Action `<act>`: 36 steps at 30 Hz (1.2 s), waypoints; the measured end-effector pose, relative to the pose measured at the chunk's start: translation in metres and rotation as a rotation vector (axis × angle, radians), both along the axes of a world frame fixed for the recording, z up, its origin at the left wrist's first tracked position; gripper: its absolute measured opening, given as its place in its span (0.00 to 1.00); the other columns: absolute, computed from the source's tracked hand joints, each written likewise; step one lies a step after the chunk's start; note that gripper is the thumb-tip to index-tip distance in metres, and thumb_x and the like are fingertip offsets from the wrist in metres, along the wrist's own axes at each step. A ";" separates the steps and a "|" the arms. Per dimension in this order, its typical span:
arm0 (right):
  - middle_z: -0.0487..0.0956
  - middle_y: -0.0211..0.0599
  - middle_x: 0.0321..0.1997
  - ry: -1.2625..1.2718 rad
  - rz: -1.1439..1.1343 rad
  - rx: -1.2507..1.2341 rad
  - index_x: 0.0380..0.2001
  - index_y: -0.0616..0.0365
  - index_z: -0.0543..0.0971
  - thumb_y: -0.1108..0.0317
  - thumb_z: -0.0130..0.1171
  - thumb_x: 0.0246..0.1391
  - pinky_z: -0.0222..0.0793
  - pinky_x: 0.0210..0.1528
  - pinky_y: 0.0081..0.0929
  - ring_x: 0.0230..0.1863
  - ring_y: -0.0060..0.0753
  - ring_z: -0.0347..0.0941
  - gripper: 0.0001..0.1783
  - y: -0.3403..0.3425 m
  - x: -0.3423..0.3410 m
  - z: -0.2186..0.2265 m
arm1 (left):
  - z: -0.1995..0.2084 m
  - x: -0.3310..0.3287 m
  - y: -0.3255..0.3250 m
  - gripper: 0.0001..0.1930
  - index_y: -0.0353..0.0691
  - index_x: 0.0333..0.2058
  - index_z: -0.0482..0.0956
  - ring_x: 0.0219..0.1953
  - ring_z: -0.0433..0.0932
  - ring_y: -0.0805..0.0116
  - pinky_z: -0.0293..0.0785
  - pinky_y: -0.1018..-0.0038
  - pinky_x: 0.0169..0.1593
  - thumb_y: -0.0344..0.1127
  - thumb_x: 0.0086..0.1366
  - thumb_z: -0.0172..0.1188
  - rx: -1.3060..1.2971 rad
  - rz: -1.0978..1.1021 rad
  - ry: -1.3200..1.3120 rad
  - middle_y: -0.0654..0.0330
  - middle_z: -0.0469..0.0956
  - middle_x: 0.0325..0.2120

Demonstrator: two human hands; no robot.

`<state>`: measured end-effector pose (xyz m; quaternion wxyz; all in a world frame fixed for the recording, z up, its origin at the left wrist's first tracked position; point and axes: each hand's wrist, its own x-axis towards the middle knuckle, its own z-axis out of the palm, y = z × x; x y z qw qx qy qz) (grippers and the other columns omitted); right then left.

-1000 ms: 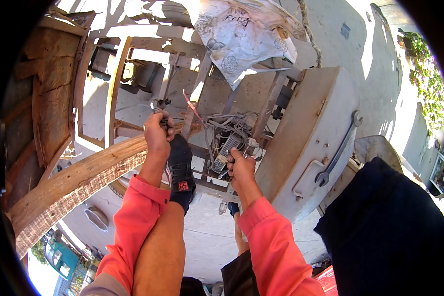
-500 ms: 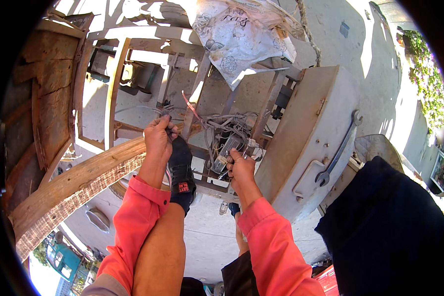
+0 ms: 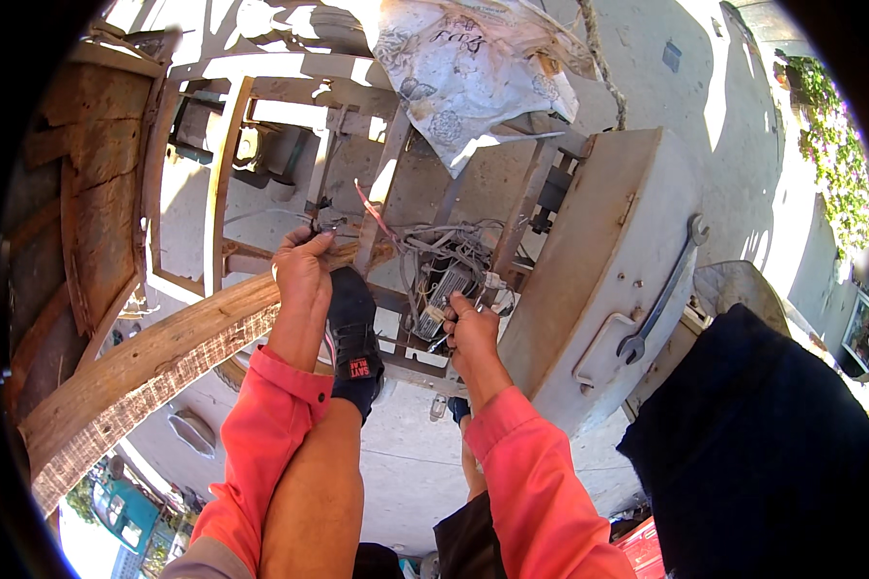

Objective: The person uses a wrench to tighten bolts on a mechanical component mounted on a wooden cart. They repeatedly adjust the tool and reposition their hands to access different fasteners on the machinery.

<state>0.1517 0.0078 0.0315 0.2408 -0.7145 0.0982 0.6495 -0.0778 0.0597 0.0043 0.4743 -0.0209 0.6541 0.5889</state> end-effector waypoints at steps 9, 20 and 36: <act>0.70 0.24 0.22 0.006 0.028 -0.003 0.28 0.54 0.73 0.65 0.58 0.59 0.48 0.14 0.14 0.17 0.15 0.61 0.08 0.001 0.000 0.003 | 0.023 0.008 0.015 0.17 0.30 0.33 0.78 0.42 0.76 0.68 0.71 0.79 0.43 0.12 0.43 0.48 0.156 -0.076 0.213 0.54 0.78 0.38; 0.71 0.24 0.22 0.033 0.018 -0.001 0.29 0.54 0.73 0.64 0.58 0.59 0.48 0.13 0.14 0.18 0.15 0.61 0.08 -0.002 0.003 -0.002 | 0.035 0.002 0.022 0.12 0.31 0.22 0.74 0.25 0.62 0.77 0.57 0.80 0.31 0.32 0.61 0.50 0.051 -0.199 0.398 0.66 0.67 0.21; 0.71 0.25 0.22 0.030 0.033 -0.010 0.28 0.53 0.72 0.64 0.58 0.59 0.49 0.13 0.14 0.17 0.15 0.62 0.09 0.000 0.004 0.001 | 0.069 0.025 0.036 0.14 0.34 0.51 0.74 0.48 0.73 0.71 0.67 0.73 0.54 0.30 0.72 0.45 0.245 -0.427 0.757 0.58 0.77 0.45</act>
